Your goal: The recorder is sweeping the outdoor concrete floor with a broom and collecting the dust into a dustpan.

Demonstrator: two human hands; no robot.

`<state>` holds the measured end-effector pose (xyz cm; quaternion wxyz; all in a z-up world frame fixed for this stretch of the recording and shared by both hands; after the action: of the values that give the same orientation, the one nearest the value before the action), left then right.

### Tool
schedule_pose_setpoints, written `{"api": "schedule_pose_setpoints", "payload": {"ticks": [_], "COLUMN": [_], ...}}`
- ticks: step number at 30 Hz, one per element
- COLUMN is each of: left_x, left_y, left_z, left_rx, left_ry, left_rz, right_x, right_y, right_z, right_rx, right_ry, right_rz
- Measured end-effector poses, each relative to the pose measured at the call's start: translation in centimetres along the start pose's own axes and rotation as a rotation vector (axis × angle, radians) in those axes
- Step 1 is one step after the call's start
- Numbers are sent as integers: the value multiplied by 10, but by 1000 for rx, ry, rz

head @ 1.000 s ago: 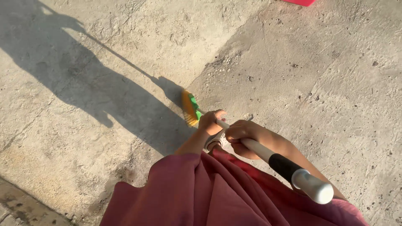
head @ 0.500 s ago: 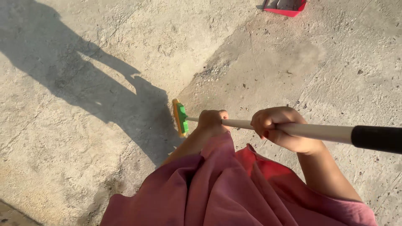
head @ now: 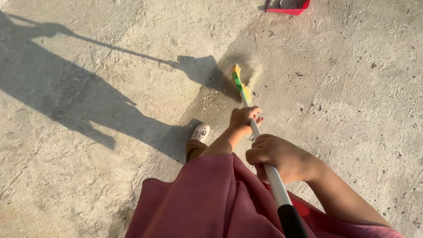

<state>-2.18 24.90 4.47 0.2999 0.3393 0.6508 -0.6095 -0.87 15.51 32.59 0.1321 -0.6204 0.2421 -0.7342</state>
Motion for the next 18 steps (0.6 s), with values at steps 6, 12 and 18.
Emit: {"api": "schedule_pose_setpoints", "payload": {"ticks": [6,12,18], "left_x": [-24,98,81], "left_y": [-88,-86,-36], "left_z": [1,24,-75], "left_rx": [-26,104,48], "left_ry": [146,117,212], "left_rz": [-150,-162,-20], "right_x": [13,-59,-42], "right_y": [-85,-52,-70], "right_z": [-4,-57,-108], "right_rx": [-280,-210,-170], "right_ry": [-105,44,197], "right_rz": [-269,-412,-81]}}
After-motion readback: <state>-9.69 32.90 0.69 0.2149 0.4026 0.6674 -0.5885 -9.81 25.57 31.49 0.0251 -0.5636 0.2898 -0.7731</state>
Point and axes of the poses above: each hand's wrist, its own z-axis away from the middle knuckle, its own y-axis out of the palm, x = y × z, the point moved 10 cm from there along -z, towards the middle knuckle, and after that the axes turned 7 degrees about y, right-handed, at the moved point
